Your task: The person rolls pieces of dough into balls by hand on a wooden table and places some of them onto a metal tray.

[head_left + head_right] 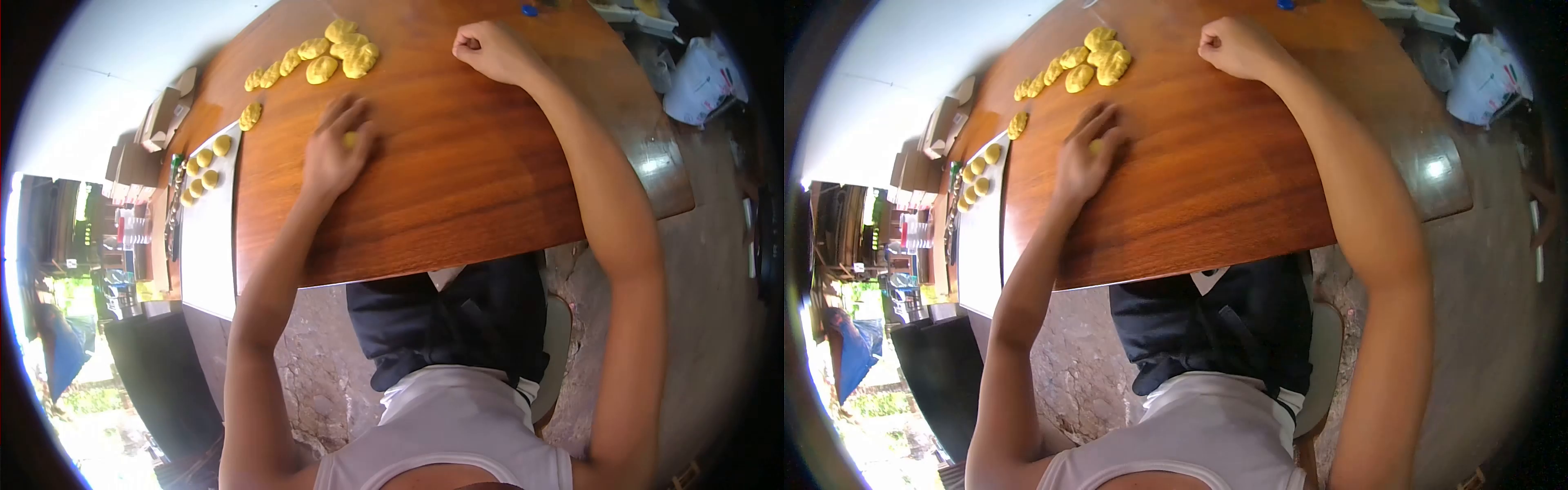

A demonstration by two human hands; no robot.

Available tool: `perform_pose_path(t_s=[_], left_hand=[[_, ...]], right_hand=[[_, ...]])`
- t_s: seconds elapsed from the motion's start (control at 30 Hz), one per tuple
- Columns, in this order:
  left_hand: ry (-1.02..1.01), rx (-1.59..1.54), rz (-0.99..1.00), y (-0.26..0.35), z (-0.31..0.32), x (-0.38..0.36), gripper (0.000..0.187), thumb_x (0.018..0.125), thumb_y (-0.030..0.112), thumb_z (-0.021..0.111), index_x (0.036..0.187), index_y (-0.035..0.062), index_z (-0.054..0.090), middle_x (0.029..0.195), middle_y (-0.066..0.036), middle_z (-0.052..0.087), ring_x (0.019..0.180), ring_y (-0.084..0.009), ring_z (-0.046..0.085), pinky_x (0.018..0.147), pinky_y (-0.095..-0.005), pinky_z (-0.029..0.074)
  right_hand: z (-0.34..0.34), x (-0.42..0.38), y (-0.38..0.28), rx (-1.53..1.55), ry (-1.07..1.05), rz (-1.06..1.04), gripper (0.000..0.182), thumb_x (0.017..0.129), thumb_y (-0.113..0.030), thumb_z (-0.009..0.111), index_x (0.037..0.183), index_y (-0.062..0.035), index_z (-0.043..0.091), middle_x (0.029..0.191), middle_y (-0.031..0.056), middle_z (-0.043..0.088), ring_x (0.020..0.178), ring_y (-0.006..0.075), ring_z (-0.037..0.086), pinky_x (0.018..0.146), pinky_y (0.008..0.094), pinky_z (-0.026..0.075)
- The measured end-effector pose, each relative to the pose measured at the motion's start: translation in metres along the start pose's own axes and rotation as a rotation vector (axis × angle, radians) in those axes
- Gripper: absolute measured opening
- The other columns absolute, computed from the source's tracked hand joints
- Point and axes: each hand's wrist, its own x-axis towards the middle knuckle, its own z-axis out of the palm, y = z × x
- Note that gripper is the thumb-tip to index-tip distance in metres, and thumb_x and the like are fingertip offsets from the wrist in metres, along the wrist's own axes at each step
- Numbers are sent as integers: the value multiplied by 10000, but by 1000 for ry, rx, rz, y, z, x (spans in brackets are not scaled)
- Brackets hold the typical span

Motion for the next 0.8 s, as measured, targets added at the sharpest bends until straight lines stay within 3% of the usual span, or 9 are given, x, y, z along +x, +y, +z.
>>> perform_pose_path(t_s=[0.1, 0.17, 0.27, 0.37, 0.43, 0.5, 0.57, 0.7, 0.8], left_hand=[[1, 73, 178, 19, 22, 27, 349, 950, 188, 663, 1246, 12, 717, 1404, -227, 621, 1290, -396, 607, 1077, -432, 495], [-47, 46, 235, 33, 23, 13, 388, 952, 169, 663, 1319, 46, 685, 1418, -199, 620, 1225, -382, 647, 1041, -414, 522], [5, 73, 212, 50, 2, -43, 310, 898, 27, 679, 1204, 30, 722, 1228, -183, 698, 1123, -366, 682, 965, -414, 554], [5, 110, 198, 58, -22, -79, 259, 878, 21, 702, 1135, 32, 730, 1168, -177, 704, 1065, -356, 693, 931, -424, 560], [59, 206, 90, 53, -28, -82, 287, 823, 111, 770, 1106, 68, 751, 1094, -153, 714, 1030, -360, 680, 904, -428, 565], [78, 289, 105, 39, -18, -54, 201, 836, 94, 772, 1026, 37, 740, 1030, -145, 702, 964, -334, 699, 848, -414, 568], [92, 173, 97, 32, 1, -15, 166, 824, 119, 787, 945, 25, 722, 922, -131, 670, 864, -321, 678, 780, -414, 554], [-25, 65, 191, 52, 23, 6, 155, 835, 117, 766, 915, 14, 683, 937, -139, 648, 827, -330, 651, 748, -423, 534], [-55, 83, 178, 76, 6, -44, 161, 830, 122, 749, 917, 21, 658, 1029, -177, 618, 960, -401, 598, 841, -470, 516]], right_hand=[[-2, -2, 0, -8, 3, 18, 155, 904, -192, 663, 886, -52, 728, 819, 112, 734, 753, 278, 688, 702, 403, 527], [2, -3, 2, -3, 17, 2, 155, 904, -193, 664, 882, -53, 727, 820, 113, 735, 756, 279, 688, 701, 406, 526], [-2, -5, 3, 18, 24, 9, 153, 903, -193, 665, 879, -55, 726, 821, 112, 736, 762, 281, 689, 701, 412, 526], [-2, -7, -4, 16, 24, 54, 144, 903, -190, 663, 879, -63, 727, 815, 111, 734, 763, 284, 688, 700, 417, 524], [1, -7, -2, 9, 2, 61, 141, 904, -185, 657, 877, -64, 724, 806, 116, 730, 752, 287, 686, 695, 412, 523], [5, -6, 3, 42, 3, 43, 142, 903, -182, 655, 870, -62, 723, 802, 121, 729, 748, 290, 687, 693, 410, 524], [3, -3, 1, 68, 14, 17, 144, 902, -180, 653, 864, -60, 722, 799, 125, 728, 744, 292, 687, 692, 407, 524], [-1, -9, -2, 50, 20, 33, 138, 893, -171, 658, 844, -57, 719, 807, 135, 734, 748, 296, 693, 690, 403, 527], [-3, -9, -4, 39, 34, 2, 134, 889, -173, 660, 842, -62, 720, 815, 135, 738, 751, 297, 696, 691, 405, 529]])
